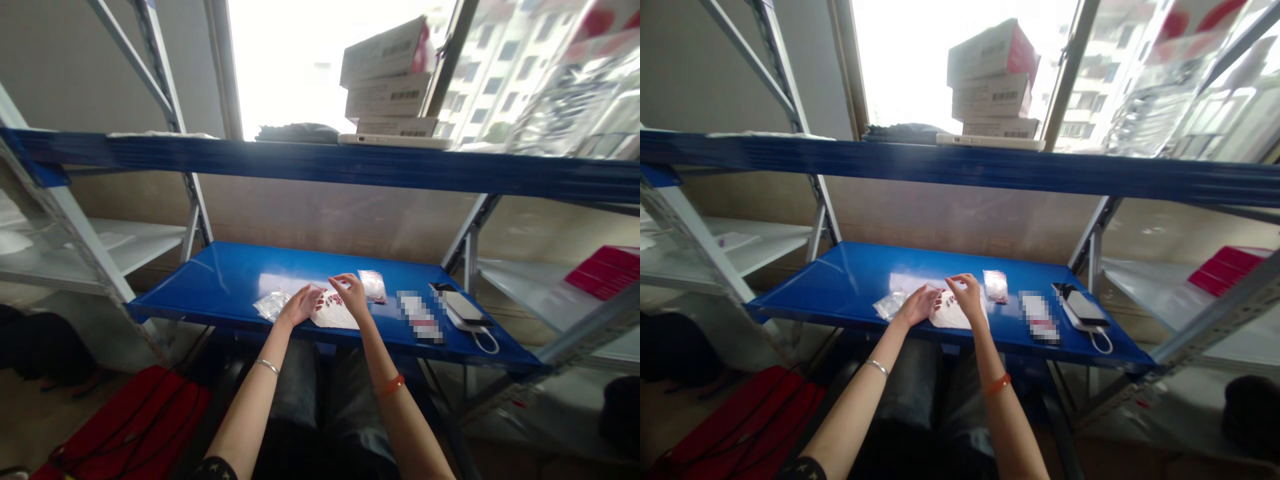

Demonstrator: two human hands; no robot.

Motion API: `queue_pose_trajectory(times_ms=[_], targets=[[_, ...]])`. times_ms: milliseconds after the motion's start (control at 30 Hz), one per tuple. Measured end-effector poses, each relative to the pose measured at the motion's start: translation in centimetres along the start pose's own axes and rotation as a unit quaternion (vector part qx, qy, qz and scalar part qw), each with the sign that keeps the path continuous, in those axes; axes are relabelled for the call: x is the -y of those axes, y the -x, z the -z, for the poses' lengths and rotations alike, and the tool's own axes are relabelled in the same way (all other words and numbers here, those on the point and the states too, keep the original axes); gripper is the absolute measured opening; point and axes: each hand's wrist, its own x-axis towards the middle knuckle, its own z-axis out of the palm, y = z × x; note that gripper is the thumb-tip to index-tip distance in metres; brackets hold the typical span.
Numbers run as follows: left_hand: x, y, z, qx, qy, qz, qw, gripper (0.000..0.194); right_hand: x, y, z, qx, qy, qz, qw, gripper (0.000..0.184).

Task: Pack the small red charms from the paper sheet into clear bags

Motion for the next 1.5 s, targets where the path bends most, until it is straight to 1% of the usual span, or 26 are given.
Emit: queue_pose_trajectory(times_ms=[100,167,233,300,367,433,500,533,600,667,867,967,1033,1133,1200,1267,1400,1500], targets=[[0.0,0.1,0.0,-0.017,0.003,-0.006,1.0,0.035,1.4,0.2,-0.6,0.024,0.012,0.023,0.999,0.038],[0.0,0.1,0.0,-0.024,0.004,-0.01,1.0,0.033,1.6,0.6,-1.1,0.03,0.024,0.031,0.999,0.038],[0.0,0.1,-0.1,-0.029,0.004,-0.013,0.999,0.031,1.4,1.0,-1.5,0.023,0.031,0.029,0.999,0.038],[0.0,0.2,-0.2,-0.025,0.005,-0.01,1.0,0.033,0.8,1.4,-1.5,0.002,0.046,0.016,0.999,0.037],[-0.1,0.2,-0.3,-0.013,0.006,-0.001,1.0,0.037,-0.1,1.9,-1.2,-0.022,0.099,-0.005,0.995,0.034],[-0.1,0.3,-0.5,-0.001,0.009,0.007,1.0,0.041,-1.4,2.5,-0.7,-0.034,0.194,-0.027,0.98,0.028],[-0.2,0.3,-0.6,0.005,0.014,0.007,1.0,0.041,-2.7,3.2,-0.3,-0.027,0.282,-0.046,0.958,0.023],[-0.2,0.3,-0.6,0.005,0.017,0.005,1.0,0.041,-3.3,3.5,-0.2,-0.019,0.31,-0.056,0.949,0.021],[-0.2,0.4,-0.7,0.003,0.02,0.002,1.0,0.04,-4.1,3.9,-0.2,-0.004,0.334,-0.075,0.94,0.02],[-0.2,0.4,-0.7,0.002,0.02,0.002,1.0,0.041,-4.5,4.1,-0.4,0.005,0.34,-0.086,0.937,0.019],[-0.4,0.6,-1.1,0.005,0.016,0.004,1.0,0.041,-4.2,4.1,-0.4,0.02,0.347,-0.066,0.935,0.02],[-0.4,0.7,-1.3,0.004,0.014,0.004,1.0,0.042,-4.2,4.2,-0.4,0.009,0.338,-0.062,0.939,0.02],[-0.4,0.7,-1.3,-0.001,0.012,0.006,1.0,0.041,-4.2,4.1,-0.4,-0.01,0.31,-0.062,0.949,0.023],[-0.4,0.6,-1.1,-0.005,0.008,0.006,1.0,0.039,-3.6,3.7,-0.6,-0.039,0.224,-0.053,0.973,0.031],[-0.4,0.6,-1.1,-0.008,0.004,0.005,1.0,0.039,-2.6,3.2,-0.7,-0.049,0.155,-0.043,0.986,0.035],[-0.3,0.5,-1.0,-0.015,0.001,0.004,1.0,0.038,-1.3,2.7,-0.9,-0.054,0.099,-0.038,0.993,0.037],[-0.3,0.4,-0.8,-0.029,-0.001,0.0,1.0,0.037,1.2,1.8,-1.2,-0.05,0.047,-0.021,0.997,0.039],[-0.2,0.3,-0.6,-0.036,0.002,-0.006,0.999,0.034,2.2,1.6,-1.4,-0.011,0.035,-0.001,0.999,0.042]])
